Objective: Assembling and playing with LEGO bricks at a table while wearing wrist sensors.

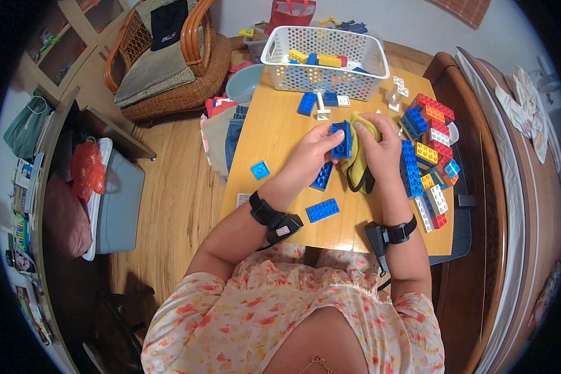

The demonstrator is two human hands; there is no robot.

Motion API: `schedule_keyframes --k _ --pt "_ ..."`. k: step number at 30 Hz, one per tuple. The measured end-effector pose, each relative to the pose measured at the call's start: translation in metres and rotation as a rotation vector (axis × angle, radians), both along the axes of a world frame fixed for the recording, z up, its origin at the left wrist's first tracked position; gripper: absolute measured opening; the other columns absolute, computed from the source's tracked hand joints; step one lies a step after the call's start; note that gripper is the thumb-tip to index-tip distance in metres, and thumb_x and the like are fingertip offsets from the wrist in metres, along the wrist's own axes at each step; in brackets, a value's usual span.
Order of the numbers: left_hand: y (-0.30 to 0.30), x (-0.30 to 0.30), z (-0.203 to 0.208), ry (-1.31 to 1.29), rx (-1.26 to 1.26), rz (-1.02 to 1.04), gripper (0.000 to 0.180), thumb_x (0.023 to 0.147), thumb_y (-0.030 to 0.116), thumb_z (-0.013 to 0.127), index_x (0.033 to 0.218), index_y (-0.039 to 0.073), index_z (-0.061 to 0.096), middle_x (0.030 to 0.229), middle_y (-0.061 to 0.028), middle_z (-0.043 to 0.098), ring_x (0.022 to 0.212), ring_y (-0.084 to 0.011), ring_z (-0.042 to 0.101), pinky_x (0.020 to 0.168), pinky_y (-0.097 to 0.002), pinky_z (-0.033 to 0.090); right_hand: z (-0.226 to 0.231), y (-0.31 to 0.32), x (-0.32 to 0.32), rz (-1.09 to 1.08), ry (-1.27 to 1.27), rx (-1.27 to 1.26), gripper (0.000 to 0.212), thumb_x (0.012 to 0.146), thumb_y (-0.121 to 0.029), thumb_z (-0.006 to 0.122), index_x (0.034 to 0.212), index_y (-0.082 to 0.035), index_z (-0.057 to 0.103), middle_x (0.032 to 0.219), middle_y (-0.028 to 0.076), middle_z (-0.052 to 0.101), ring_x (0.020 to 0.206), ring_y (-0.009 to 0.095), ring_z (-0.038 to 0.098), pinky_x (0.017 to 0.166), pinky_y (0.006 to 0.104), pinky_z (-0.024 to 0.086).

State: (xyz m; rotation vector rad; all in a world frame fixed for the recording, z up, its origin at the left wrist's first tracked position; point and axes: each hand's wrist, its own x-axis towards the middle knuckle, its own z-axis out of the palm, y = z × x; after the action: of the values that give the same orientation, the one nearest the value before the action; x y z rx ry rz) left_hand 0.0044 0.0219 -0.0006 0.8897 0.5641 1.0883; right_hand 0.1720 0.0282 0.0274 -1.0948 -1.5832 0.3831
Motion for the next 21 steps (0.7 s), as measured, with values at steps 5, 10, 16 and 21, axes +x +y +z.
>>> schedule_keyframes --k 5,10,16,21 --pt "0.005 -0.002 -0.001 -0.175 -0.047 0.298 0.023 0.097 0.014 0.058 0.118 0.005 0.054 0.100 -0.0060 0.063 0.090 -0.0158 0.064 0.075 -0.0312 0.053 0.007 -0.012 -0.010 0.147 -0.096 0.114 0.020 0.079 -0.011 0.075 0.096 -0.002 0.069 0.094 0.012 0.066 0.093 0.028 0.063 0.082 0.0352 0.050" --pt "0.004 -0.004 -0.006 -0.135 -0.105 0.187 0.028 0.096 0.010 0.059 0.122 0.001 0.055 0.104 -0.0093 0.064 0.087 -0.0180 0.065 0.075 -0.0314 0.055 0.002 -0.006 -0.008 0.079 -0.104 0.108 0.020 0.079 -0.010 0.076 0.096 -0.003 0.069 0.094 0.012 0.066 0.092 0.028 0.063 0.082 0.0356 0.050" --pt "-0.006 0.003 -0.001 0.076 -0.038 -0.089 0.030 0.097 0.015 0.059 0.123 0.000 0.056 0.098 -0.0037 0.066 0.086 -0.0100 0.064 0.074 -0.0257 0.053 0.003 -0.002 -0.001 -0.039 -0.015 0.091 0.018 0.082 -0.011 0.074 0.098 -0.003 0.069 0.095 0.012 0.066 0.092 0.027 0.063 0.085 0.0359 0.049" --pt "0.001 -0.004 -0.005 -0.044 -0.069 0.141 0.035 0.100 0.019 0.055 0.128 -0.001 0.053 0.099 -0.0049 0.064 0.079 -0.0119 0.061 0.070 -0.0268 0.051 0.006 -0.008 -0.006 0.061 -0.124 0.144 0.019 0.081 -0.010 0.074 0.098 -0.003 0.069 0.097 0.013 0.065 0.091 0.028 0.063 0.083 0.0359 0.050"
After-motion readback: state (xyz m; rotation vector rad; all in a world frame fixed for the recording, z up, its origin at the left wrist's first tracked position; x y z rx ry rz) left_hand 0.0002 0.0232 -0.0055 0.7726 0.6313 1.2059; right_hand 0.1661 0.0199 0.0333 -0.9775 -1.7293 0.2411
